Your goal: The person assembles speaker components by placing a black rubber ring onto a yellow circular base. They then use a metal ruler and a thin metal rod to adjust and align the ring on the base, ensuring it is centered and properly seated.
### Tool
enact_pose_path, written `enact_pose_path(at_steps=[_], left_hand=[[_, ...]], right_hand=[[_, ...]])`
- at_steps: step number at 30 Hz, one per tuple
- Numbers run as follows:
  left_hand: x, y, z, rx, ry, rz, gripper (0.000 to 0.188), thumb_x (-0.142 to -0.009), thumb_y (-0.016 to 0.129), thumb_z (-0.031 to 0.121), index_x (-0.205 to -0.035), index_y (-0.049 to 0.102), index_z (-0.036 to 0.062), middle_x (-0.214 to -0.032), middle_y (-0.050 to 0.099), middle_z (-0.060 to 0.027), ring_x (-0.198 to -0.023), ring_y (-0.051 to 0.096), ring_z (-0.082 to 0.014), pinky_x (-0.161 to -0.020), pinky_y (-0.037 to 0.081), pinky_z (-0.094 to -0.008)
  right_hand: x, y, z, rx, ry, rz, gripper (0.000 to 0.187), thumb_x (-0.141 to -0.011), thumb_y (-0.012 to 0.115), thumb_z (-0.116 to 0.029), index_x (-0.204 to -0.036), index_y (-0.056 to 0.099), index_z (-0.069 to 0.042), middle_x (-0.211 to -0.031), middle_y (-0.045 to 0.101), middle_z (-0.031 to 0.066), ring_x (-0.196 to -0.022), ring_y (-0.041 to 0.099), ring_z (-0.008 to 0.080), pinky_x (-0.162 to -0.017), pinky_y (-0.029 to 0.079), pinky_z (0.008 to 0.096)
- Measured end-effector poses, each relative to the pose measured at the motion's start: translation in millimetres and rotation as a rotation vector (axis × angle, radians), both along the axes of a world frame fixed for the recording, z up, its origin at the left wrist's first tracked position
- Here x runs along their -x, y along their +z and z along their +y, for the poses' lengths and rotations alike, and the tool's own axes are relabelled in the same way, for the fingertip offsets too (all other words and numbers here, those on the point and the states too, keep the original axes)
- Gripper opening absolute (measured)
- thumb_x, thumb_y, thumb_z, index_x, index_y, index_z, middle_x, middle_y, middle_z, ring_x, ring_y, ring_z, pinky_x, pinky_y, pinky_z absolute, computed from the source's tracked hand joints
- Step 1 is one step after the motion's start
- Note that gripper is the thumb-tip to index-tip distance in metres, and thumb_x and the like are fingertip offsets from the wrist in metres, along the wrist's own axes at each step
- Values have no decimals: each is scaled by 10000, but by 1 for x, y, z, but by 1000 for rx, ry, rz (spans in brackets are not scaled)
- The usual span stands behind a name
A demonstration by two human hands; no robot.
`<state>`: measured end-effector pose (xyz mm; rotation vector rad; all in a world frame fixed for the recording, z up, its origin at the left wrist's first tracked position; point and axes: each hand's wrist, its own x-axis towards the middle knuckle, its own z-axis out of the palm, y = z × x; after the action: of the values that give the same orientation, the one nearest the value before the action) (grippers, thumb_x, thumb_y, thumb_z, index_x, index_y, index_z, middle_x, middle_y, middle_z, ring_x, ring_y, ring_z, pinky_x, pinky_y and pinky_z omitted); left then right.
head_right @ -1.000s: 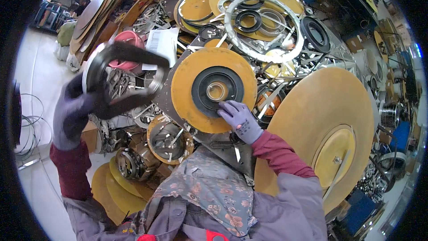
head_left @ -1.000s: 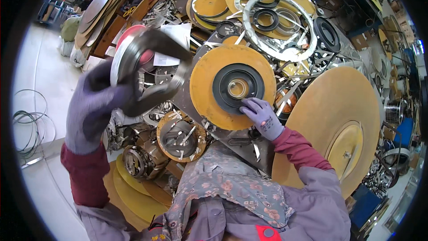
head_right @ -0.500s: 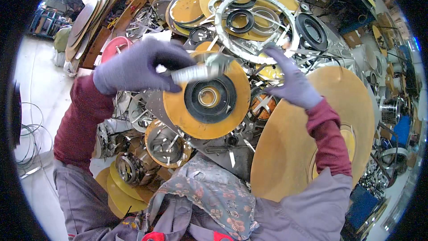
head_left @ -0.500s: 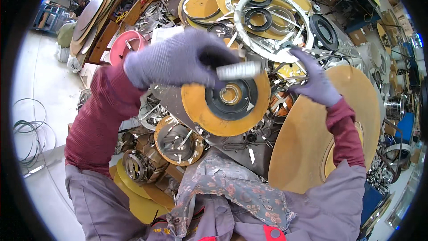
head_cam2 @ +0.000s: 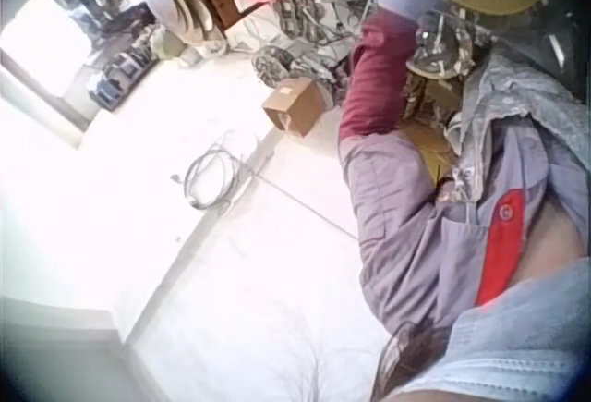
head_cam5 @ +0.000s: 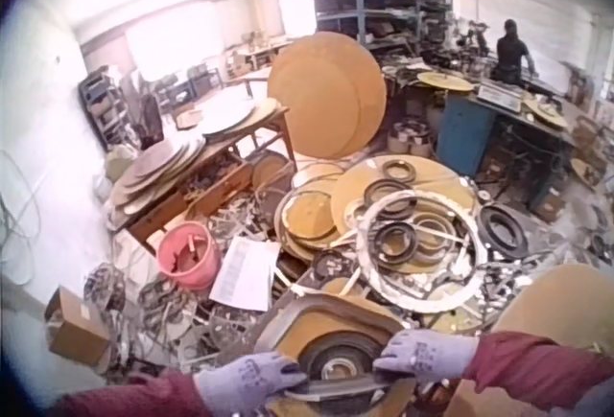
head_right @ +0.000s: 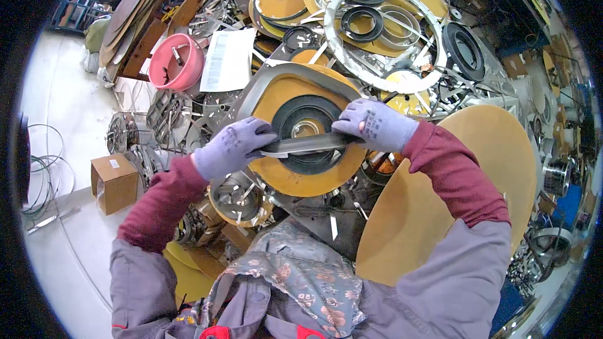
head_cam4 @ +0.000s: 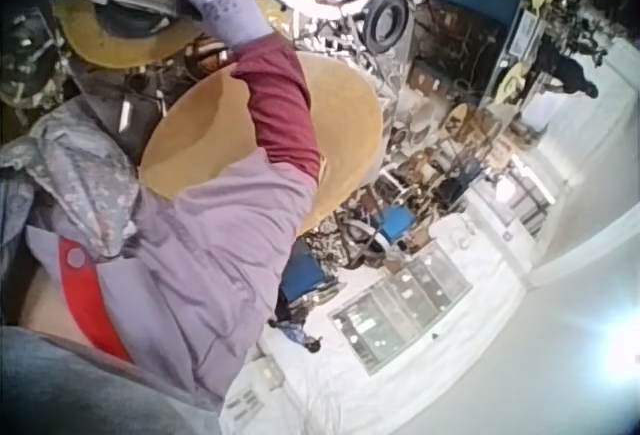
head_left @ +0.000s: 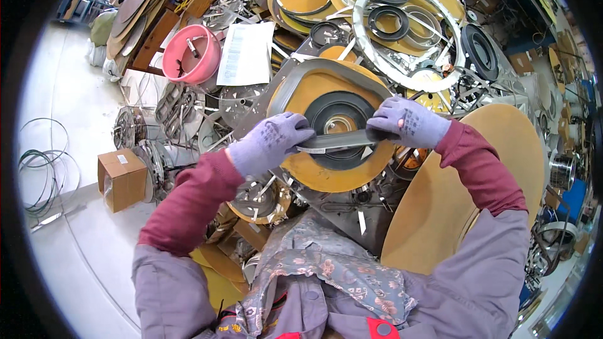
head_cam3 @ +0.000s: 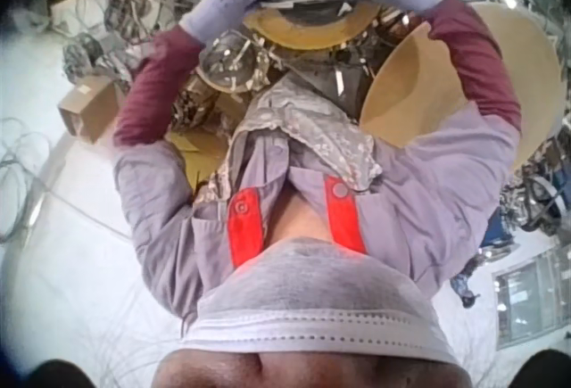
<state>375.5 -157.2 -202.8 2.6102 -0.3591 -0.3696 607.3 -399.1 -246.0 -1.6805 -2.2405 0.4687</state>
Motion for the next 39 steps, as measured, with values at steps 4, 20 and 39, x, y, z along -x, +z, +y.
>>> enact_pose_path(at_steps=[4,20,39], left_hand=[[17,-49,-18,-6,0,-88,391,-743,643,81,-1132,606,75,-1071,566,-125,-1011,566,-308,-892,479,-388],[44,-47,-43,-184,-78,-91,474,-734,609,92,-1198,606,185,-1066,569,-44,-996,566,-234,-838,471,-372],[81,-76,-54,-242,-103,-436,440,-742,583,153,-1180,614,129,-1084,547,-74,-1068,534,-251,-995,423,-424]], right_hand=[[25,-4,-22,16,-1,-104,397,-727,625,-105,-1120,573,-76,-975,590,78,-984,579,252,-892,463,373],[117,-23,-33,67,-330,176,614,-649,777,-142,-1222,560,-100,-1119,563,127,-1055,535,311,-932,425,422],[152,-11,-38,15,-295,-15,584,-665,743,-199,-1217,559,-151,-1154,558,78,-1117,523,289,-984,393,441]])
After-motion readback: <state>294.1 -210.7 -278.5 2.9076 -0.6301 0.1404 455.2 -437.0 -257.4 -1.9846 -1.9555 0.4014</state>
